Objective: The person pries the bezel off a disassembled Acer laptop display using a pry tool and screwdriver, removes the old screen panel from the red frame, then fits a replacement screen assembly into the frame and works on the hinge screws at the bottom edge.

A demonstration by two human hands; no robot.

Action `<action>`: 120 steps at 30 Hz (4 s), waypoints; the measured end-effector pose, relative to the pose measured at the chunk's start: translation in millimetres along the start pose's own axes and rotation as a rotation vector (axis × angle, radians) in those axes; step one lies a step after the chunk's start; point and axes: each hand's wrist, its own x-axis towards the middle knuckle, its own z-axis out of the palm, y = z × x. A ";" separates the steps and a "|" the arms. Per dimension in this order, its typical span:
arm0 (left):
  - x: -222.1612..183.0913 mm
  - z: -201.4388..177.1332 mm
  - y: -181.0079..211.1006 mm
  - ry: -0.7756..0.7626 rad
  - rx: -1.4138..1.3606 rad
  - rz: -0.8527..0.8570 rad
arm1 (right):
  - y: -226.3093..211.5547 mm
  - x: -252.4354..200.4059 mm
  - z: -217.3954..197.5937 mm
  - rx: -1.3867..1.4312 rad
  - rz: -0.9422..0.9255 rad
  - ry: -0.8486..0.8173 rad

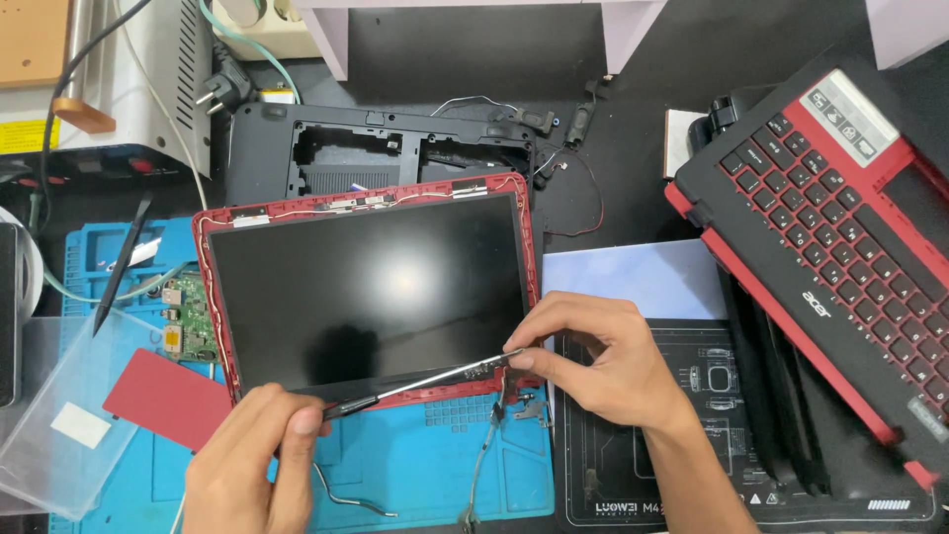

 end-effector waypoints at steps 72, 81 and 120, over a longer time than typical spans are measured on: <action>-9.5 54.2 169.2 -0.160 0.611 0.632 | 6.4 14.9 -25.0 -0.287 0.207 0.062; 1.6 50.6 170.6 -0.176 0.520 0.790 | 8.4 14.9 -24.1 -0.302 0.184 0.065; 52.1 -26.7 122.8 -0.094 0.747 0.834 | 6.1 13.8 -27.6 -0.230 0.149 0.204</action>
